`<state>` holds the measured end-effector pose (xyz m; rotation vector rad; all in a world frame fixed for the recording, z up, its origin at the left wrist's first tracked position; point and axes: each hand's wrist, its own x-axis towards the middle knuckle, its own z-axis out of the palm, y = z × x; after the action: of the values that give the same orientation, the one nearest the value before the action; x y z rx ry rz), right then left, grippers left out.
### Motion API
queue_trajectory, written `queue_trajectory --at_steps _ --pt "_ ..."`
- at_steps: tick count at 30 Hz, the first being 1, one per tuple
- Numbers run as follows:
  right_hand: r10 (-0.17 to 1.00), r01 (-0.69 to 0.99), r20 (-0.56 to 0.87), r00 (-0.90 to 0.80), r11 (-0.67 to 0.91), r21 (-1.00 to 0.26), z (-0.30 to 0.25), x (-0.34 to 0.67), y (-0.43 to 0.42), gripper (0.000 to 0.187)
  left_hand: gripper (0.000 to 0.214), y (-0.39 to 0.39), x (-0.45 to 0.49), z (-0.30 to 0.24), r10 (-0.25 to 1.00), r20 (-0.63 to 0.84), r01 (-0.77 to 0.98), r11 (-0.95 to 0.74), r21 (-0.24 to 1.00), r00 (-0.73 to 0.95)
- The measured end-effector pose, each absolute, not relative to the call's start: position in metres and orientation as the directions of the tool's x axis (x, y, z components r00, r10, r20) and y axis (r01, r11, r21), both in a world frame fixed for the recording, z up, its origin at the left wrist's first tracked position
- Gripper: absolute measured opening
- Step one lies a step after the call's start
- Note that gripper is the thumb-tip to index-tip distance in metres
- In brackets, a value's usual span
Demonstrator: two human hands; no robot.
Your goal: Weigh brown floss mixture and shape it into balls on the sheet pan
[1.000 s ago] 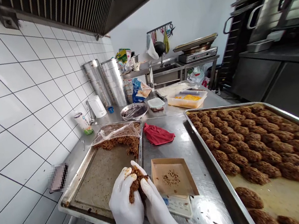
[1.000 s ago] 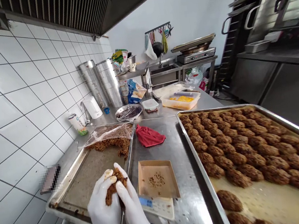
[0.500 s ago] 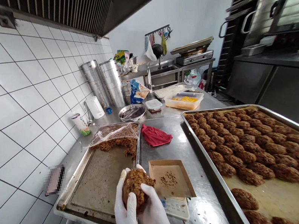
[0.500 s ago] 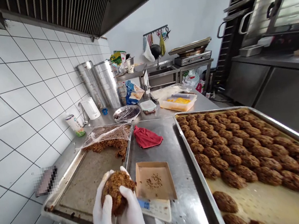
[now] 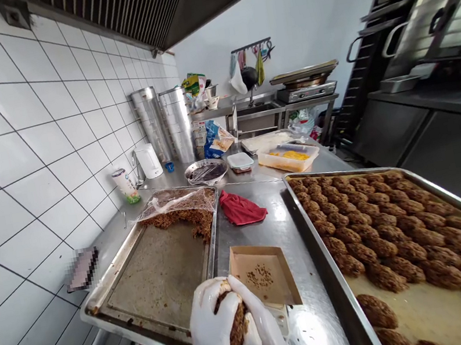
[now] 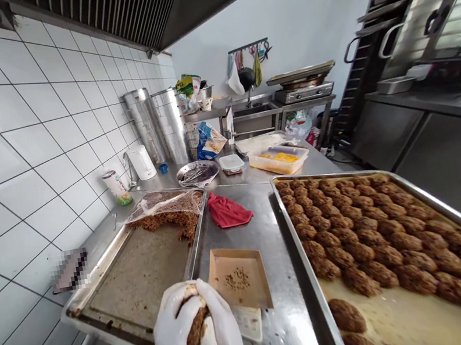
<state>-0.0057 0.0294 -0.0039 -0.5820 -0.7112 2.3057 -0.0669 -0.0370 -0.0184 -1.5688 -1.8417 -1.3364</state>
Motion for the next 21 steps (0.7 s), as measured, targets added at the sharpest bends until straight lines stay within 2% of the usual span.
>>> queue_trajectory --at_steps 2,6,8,11,13,16,19,21 --pt "0.686 -0.432 -0.259 -0.68 -0.661 -0.614 -0.009 -0.008 0.03 0.024 0.036 -0.031 -0.064 -0.022 0.515 0.792 0.903 -0.077 0.423 -0.328" --pt "0.69 -0.404 -0.365 -0.625 -0.686 -0.606 -0.015 -0.011 0.032 0.027 0.03 -0.027 -0.074 -0.023 0.523 0.782 0.891 -0.088 0.446 -0.34" --pt "0.69 -0.417 -0.361 -0.627 -0.69 -0.592 -0.014 -0.008 0.033 0.034 0.031 -0.027 -0.082 -0.017 0.519 0.814 0.907 -0.157 0.391 -0.261" --pt "0.652 -0.428 -0.34 -0.677 -0.726 -0.538 -0.012 0.001 0.038 0.049 0.045 -0.03 -0.088 -0.003 0.553 0.833 0.93 -0.294 0.222 -0.024" --pt "0.636 -0.427 -0.341 -0.692 -0.742 -0.517 -0.012 0.009 0.042 0.054 0.066 -0.033 -0.086 0.004 0.664 0.746 0.931 -0.304 0.204 0.053" --pt "0.635 -0.439 -0.358 -0.685 -0.751 -0.492 -0.011 0.018 0.044 0.048 0.081 -0.035 -0.071 0.0 0.815 0.56 0.89 -0.139 0.434 -0.146" --pt "0.628 -0.461 -0.346 -0.697 -0.762 -0.455 -0.011 0.025 0.044 0.046 0.075 -0.033 -0.052 -0.018 0.716 0.539 0.776 0.007 0.631 -0.445" --pt "0.6 -0.437 -0.378 -0.705 -0.788 -0.434 -0.015 0.029 0.046 0.046 0.074 -0.029 -0.04 -0.029 0.625 0.599 0.778 0.021 0.628 -0.501"
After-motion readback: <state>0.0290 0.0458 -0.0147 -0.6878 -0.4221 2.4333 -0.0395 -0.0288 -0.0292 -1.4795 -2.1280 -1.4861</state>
